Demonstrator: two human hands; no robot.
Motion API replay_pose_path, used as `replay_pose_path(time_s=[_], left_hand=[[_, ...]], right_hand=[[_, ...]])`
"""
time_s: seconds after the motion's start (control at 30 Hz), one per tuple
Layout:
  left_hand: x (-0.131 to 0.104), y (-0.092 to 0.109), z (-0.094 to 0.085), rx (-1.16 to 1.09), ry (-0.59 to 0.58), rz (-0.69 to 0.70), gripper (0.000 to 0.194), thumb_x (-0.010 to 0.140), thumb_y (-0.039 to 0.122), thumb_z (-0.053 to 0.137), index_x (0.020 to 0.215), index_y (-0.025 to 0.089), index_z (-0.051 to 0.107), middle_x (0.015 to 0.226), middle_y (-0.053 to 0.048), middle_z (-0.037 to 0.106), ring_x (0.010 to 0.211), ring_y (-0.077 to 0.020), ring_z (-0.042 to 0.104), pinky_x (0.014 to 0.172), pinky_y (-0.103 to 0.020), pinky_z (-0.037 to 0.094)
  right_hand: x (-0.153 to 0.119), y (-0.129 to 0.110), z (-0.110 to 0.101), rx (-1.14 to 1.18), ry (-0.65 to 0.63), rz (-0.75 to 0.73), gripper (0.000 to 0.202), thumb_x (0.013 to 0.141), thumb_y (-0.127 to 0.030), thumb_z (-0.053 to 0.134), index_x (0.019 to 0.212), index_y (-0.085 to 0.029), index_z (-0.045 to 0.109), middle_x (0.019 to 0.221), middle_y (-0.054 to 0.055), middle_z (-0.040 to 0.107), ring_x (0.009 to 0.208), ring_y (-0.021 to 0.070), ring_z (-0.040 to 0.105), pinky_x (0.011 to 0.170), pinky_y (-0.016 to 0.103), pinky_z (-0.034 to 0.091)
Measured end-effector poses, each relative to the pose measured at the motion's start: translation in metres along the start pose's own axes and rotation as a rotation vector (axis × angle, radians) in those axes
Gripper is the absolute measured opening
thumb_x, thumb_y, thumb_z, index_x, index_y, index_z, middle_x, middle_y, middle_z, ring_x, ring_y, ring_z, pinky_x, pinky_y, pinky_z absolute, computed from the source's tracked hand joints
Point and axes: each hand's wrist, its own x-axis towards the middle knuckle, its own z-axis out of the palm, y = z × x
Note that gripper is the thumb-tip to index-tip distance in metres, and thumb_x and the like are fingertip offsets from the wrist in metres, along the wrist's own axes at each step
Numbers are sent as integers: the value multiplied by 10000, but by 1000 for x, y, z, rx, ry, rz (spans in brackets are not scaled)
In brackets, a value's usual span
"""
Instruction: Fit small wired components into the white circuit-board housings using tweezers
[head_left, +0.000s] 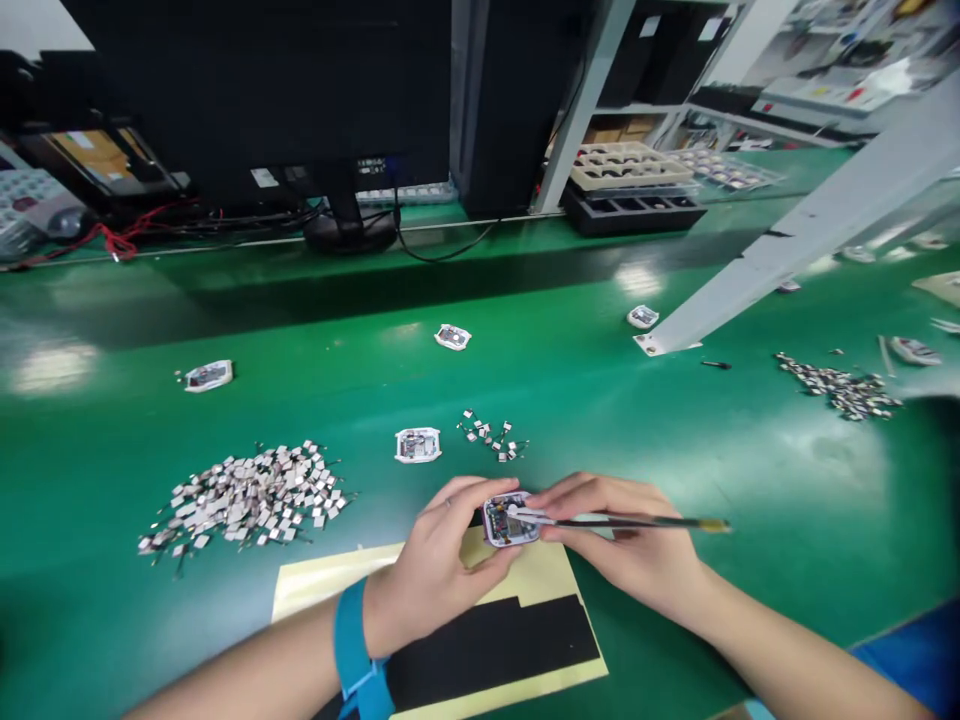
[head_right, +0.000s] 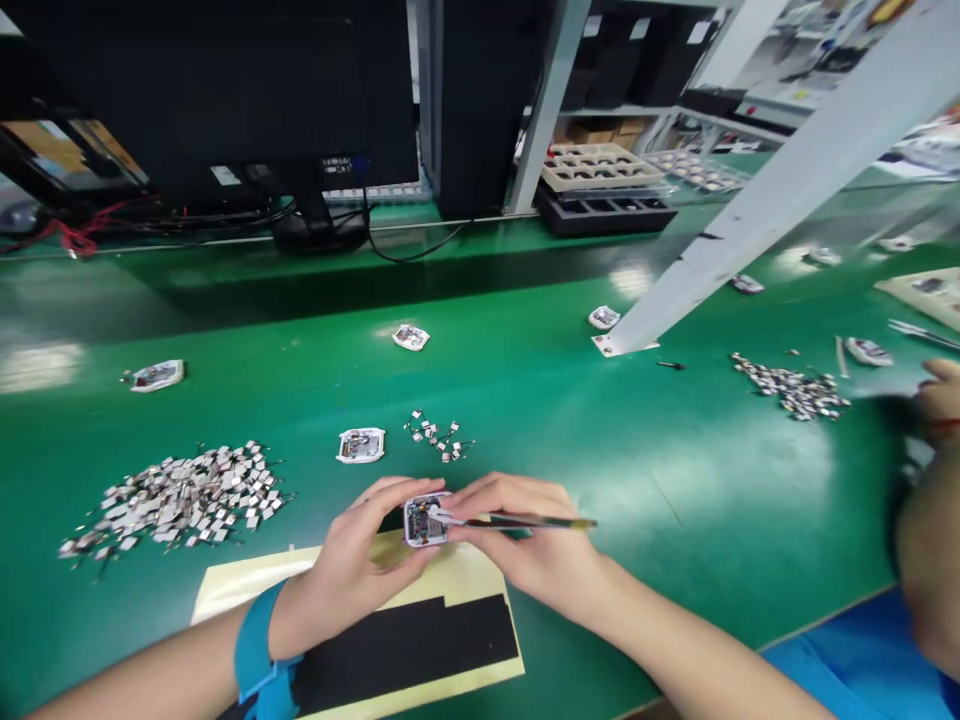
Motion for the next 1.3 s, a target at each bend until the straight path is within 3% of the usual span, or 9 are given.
replay_pose_path(time_s=[0.13,0.2,0.33,0.43,0.73,0.83,1.0,1.3], left_hand=[[3,2,-3,-34,38,55,223,757,142,595,963,176,517,1062,-79,591,982,-170,546,824,-294,470],[4,4,-4,-51,38,67,98,760,130,589,821,166,521,1071,-83,590,983,-172,546,822,-297,464],[3,7,-6,-88,39,27,137,760,142,600,730,167,469,1079,-92,588,989,-181,545,801,-301,464],[3,7,-7,-118,33,13,183,750,139,617,719,172,439,1095,-85,582,1001,-176,540,798,-292,461],[3,7,-9,-119,43,89,178,746,105,619,713,161,453,1130,-84,561,998,-171,531,810,-297,451],[3,6,-9,-110,38,122,151,745,101,620,727,157,481,1145,-86,548,995,-171,526,817,-306,450],[2,5,-10,-88,41,152,98,765,119,599,723,154,517,1136,-99,550,982,-182,530,806,-325,455],[3,4,-10,-95,25,196,52,751,120,617,722,129,574,1130,-121,544,962,-185,524,806,-312,454]], right_hand=[[-7,-8,-4,-223,-191,-303,340,753,-21,598,1062,-159,563,1016,82,622,963,170,580,797,251,514],[-8,-13,-4,-260,-202,-356,397,739,-25,618,1106,-153,535,1034,94,615,989,176,567,813,248,510],[-6,-16,0,-114,-27,-125,313,718,-47,659,971,-206,564,918,35,645,862,146,615,758,226,531],[-1,-15,4,-48,15,-9,215,727,-87,667,886,-204,580,858,20,652,805,139,626,714,218,538],[-2,-16,9,-64,98,-47,197,734,-76,655,877,-203,607,840,33,657,766,149,637,681,227,547],[-5,-14,7,38,103,19,248,716,-38,657,883,-213,600,857,25,654,805,153,630,708,238,544],[-4,-11,2,214,-9,177,229,713,-96,679,872,-238,596,865,10,654,828,158,623,751,273,537],[-3,-16,7,82,82,41,246,697,-21,665,849,-202,596,805,18,654,748,145,626,654,248,538]])
